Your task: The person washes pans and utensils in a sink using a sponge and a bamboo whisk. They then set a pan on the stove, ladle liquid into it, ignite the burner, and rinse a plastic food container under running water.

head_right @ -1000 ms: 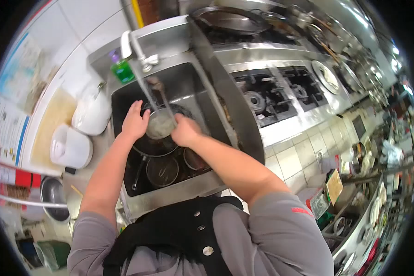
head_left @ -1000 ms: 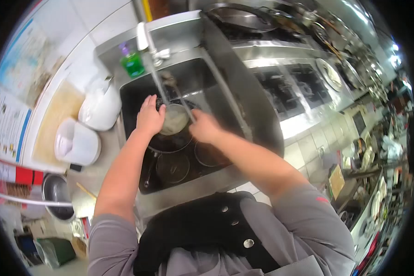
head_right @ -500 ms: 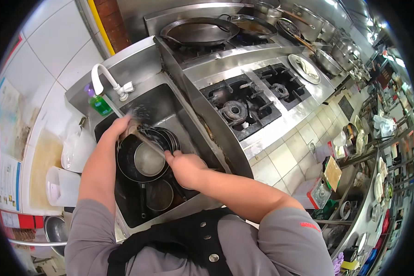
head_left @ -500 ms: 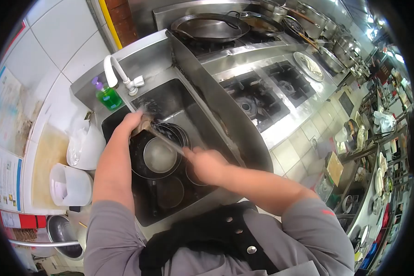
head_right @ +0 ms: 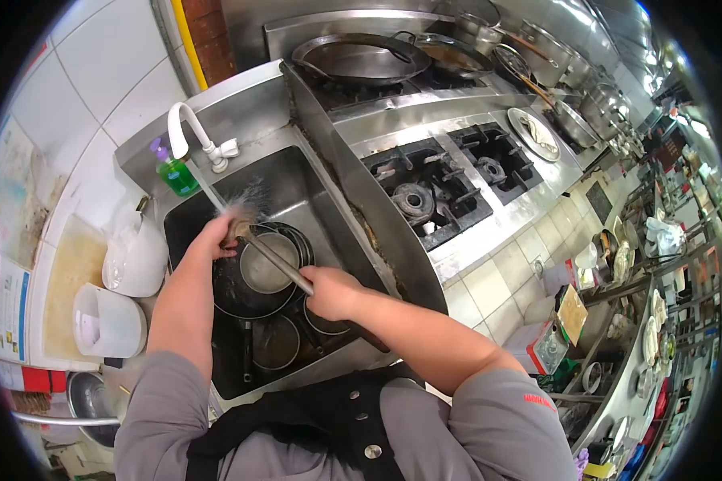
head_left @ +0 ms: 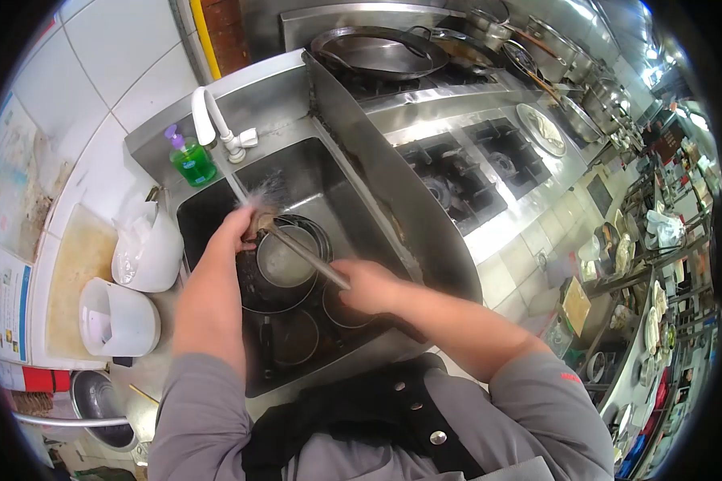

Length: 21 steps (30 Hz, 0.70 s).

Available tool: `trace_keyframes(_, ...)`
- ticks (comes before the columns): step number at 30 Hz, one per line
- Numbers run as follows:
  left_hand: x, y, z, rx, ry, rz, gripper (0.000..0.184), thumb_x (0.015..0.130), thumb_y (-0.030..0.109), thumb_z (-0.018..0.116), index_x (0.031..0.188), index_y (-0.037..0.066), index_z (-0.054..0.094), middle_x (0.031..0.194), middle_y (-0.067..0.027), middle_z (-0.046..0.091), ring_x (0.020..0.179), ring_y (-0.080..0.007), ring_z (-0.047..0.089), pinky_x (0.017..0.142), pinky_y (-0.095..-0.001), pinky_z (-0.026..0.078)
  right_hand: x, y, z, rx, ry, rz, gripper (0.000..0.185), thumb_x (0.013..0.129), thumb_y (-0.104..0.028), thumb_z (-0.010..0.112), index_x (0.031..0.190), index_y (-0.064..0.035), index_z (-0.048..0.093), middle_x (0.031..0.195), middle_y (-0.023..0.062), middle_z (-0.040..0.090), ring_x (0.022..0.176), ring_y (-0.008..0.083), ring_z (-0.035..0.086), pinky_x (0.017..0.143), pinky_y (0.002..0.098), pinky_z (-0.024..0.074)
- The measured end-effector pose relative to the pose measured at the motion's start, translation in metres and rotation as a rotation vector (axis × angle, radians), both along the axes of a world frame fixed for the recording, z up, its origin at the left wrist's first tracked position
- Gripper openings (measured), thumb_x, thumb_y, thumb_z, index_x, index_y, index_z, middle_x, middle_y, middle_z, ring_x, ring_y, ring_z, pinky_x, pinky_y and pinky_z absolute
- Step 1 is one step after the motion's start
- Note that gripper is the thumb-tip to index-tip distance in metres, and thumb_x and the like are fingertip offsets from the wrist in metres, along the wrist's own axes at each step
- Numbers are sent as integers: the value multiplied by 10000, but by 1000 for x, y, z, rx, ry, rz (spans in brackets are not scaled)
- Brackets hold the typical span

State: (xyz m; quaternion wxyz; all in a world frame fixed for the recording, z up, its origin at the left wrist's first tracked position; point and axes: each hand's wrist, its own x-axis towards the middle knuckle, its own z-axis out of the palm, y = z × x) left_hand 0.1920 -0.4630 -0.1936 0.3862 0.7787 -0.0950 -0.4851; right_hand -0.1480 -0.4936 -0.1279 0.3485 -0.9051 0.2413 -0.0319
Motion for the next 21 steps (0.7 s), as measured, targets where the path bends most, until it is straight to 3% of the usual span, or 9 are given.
trace_keyframes(2,-14,2,-1,47,-17,-49,639,811,597,664,1204,98,596,1202,-136,583,1111,-325,527,921,-542,467,-1,-7,4,282,56,-26,523,825,-68,640,1327,-17,503,939,169,658,711,272,664,619,390,534)
trace_keyframes(5,-15,1,-31,-46,159,-21,611,830,582,647,1186,88,593,1160,-103,579,1081,-285,540,934,-525,479,-11,1,41,710,131,-170,508,855,-89,656,1335,-16,504,814,92,623,576,173,605,524,335,497)
trace_keyframes(6,-27,2,-27,-99,164,53,493,914,503,583,1193,97,589,1169,-95,582,1060,-248,572,904,-492,504,-15,-1,36,858,107,-147,533,881,-84,626,1386,-25,466,786,48,587,507,111,541,459,295,453)
trace_keyframes(9,-32,-1,-59,-316,320,225,389,983,412,507,1205,103,584,1161,-92,584,1015,-254,586,883,-477,513,-33,1,42,1034,52,-226,580,898,-78,599,1444,-47,404,771,38,578,499,100,527,442,295,435)
trace_keyframes(10,-34,-2,-61,-353,311,212,376,1029,366,430,1232,81,565,1171,-97,583,1044,-280,579,878,-494,506,-37,1,41,1023,41,-209,634,898,-71,592,1482,-57,346,777,43,579,489,107,525,435,289,440)
trace_keyframes(13,-38,-14,-45,-237,220,65,508,1009,479,430,1284,67,539,1250,-104,574,1106,-301,563,869,-521,497,-47,5,52,688,134,-172,641,899,-53,547,1498,-69,319,844,97,638,590,202,627,525,352,511)
trace_keyframes(16,-71,-36,11,-238,167,-8,624,990,555,417,1421,105,448,1359,-136,533,1189,-332,545,875,-508,503,-45,10,25,57,261,-45,630,896,-35,490,1497,-43,302,966,169,674,800,315,685,676,428,544)
trace_keyframes(19,-96,-52,31,-191,-276,-38,762,948,626,451,1491,99,359,1466,-154,441,1280,-369,480,904,-542,483,-40,12,37,15,325,-42,614,896,-29,447,1491,-17,295,1054,210,666,961,372,661,785,473,525)
trace_keyframes(21,-87,-60,10,-241,-594,-168,644,987,499,452,1437,39,429,1321,-182,562,1200,-369,544,894,-540,490,-43,13,19,-77,262,-38,603,894,-29,454,1476,10,302,1032,206,669,941,359,669,773,459,531)
